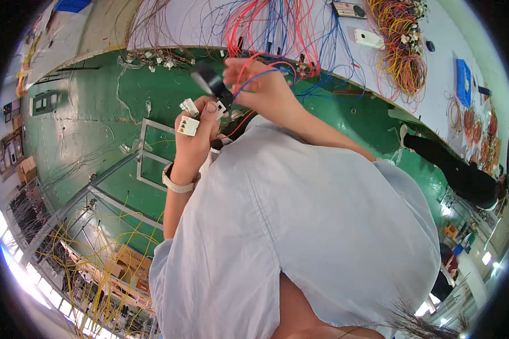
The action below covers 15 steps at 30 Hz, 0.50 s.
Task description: Organizing and taping electrical wires to form a harness.
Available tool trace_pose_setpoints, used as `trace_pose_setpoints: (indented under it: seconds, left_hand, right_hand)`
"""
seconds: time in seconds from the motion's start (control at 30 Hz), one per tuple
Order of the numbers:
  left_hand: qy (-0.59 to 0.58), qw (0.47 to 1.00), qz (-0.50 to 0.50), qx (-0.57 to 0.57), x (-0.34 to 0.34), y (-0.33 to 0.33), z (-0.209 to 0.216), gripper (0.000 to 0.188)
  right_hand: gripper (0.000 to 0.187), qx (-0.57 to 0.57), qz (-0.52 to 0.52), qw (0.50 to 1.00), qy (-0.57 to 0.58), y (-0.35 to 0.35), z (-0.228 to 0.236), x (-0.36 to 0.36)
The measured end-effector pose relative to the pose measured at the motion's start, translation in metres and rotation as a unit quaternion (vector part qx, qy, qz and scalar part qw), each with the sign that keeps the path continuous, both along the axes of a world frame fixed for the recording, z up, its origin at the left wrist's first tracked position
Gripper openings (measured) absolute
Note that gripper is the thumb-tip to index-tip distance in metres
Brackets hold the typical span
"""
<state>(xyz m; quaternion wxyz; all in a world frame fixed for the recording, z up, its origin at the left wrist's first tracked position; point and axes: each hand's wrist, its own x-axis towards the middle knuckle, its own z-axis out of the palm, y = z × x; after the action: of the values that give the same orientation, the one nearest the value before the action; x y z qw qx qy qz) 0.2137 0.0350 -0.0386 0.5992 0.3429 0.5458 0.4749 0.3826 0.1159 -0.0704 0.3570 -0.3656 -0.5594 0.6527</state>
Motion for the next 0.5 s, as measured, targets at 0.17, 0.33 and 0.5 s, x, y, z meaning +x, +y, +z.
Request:
trace_pose_setpoints:
  seconds: [0.17, 0.33, 0.5]
  left_hand:
    - [0.148, 0.989, 0.018, 0.022, 0.002, -0.004, 0.009, 0.021]
    - [0.27, 0.957, 0.013, 0.104, -0.001, -0.002, 0.009, 0.018]
    - [0.409, 0.907, 0.047, 0.087, 0.016, -0.001, 0.017, 0.019]
  right_hand:
    - [0.043, -0.25, 0.178, 0.9, 0.309, 0.013, 0.01, 0.015]
    - [0.053, -0.282, 0.206, 0.898, 0.268, 0.01, 0.016, 0.02]
    - [0.037, -0.265, 0.239, 0.93, 0.088, 0.011, 0.03, 0.018]
